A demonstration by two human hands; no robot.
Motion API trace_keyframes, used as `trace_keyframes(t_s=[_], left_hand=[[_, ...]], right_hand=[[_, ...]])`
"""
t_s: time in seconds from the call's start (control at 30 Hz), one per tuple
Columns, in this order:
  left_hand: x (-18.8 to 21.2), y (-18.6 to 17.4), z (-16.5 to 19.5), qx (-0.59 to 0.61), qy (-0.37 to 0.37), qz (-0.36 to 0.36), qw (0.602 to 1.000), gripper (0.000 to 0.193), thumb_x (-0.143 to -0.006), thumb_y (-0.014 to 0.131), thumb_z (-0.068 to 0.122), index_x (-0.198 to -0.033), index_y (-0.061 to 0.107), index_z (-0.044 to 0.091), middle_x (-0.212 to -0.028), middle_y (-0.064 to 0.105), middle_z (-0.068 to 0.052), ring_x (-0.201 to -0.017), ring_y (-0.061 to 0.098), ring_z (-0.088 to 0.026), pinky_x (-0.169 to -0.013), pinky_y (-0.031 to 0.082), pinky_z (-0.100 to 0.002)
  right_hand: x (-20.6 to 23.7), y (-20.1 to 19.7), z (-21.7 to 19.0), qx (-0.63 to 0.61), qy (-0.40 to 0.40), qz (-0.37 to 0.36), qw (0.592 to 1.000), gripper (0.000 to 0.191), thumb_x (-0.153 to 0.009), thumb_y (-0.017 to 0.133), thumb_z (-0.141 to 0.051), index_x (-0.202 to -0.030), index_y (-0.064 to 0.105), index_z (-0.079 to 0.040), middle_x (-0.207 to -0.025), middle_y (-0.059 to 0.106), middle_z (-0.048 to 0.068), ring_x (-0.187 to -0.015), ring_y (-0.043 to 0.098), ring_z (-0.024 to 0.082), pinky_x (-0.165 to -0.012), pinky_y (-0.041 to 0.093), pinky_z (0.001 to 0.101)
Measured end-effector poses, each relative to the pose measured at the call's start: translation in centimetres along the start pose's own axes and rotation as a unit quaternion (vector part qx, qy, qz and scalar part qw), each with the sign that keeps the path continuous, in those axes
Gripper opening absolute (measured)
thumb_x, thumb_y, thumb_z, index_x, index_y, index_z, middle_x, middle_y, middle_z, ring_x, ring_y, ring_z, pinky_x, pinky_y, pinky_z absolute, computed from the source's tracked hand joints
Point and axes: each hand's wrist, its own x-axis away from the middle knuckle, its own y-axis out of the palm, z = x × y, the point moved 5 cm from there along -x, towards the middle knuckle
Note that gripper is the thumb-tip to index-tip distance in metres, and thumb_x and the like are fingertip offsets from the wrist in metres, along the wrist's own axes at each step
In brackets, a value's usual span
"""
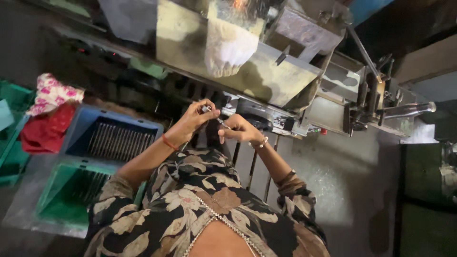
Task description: The person repeatedly picks up small cylindrical metal parts from a blue crate, holds them against a rotating grinding wheel, and then places them into a green crate. The process is repeated continuously throughout the clip.
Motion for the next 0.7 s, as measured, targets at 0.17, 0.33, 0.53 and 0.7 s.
trace_keyframes(t_s=[0.17,0.33,0.53,0.7], left_hand=[[-9.6,2.3,0.4,-0.088,0.058,-0.079,0.991,0.017,-0.093,0.078,0.023,-0.092,0.067,0.011,-0.082,0.060,0.008,-0.076,0.052,0.000,-0.065,0.042,-0.019],[-24.7,2.7,1.1,-0.155,-0.090,-0.171,0.969,0.015,-0.096,0.072,0.029,-0.099,0.068,0.015,-0.065,0.055,0.001,-0.049,0.049,-0.007,-0.042,0.035,-0.024],[-45.5,1.0,3.4,0.187,-0.108,0.011,0.976,0.019,-0.096,0.074,0.014,-0.088,0.056,0.017,-0.062,0.042,0.007,-0.044,0.039,-0.004,-0.039,0.032,-0.023],[-56.2,-1.5,4.9,0.165,-0.051,0.248,0.953,0.027,-0.090,0.071,0.014,-0.102,0.047,0.016,-0.068,0.049,-0.001,-0.046,0.045,-0.012,-0.040,0.037,-0.031]], right_hand=[[0.1,-7.6,-0.9,0.099,0.001,0.011,0.995,0.026,-0.094,0.075,-0.019,-0.074,0.077,-0.003,-0.057,0.065,0.003,-0.048,0.055,0.012,-0.045,0.039,0.0306],[2.6,-19.2,-0.2,0.511,-0.064,0.226,0.827,0.024,-0.095,0.078,-0.021,-0.079,0.072,-0.004,-0.070,0.065,0.012,-0.061,0.063,0.027,-0.057,0.050,0.0395],[15.7,-43.7,5.9,0.504,0.162,0.511,0.677,0.037,-0.104,0.069,-0.031,-0.083,0.071,0.000,-0.072,0.065,0.021,-0.061,0.061,0.039,-0.059,0.045,0.0471],[27.2,-54.0,8.8,0.538,0.205,0.629,0.523,0.034,-0.100,0.070,-0.032,-0.102,0.072,0.001,-0.086,0.069,0.028,-0.082,0.065,0.050,-0.069,0.050,0.0561]])
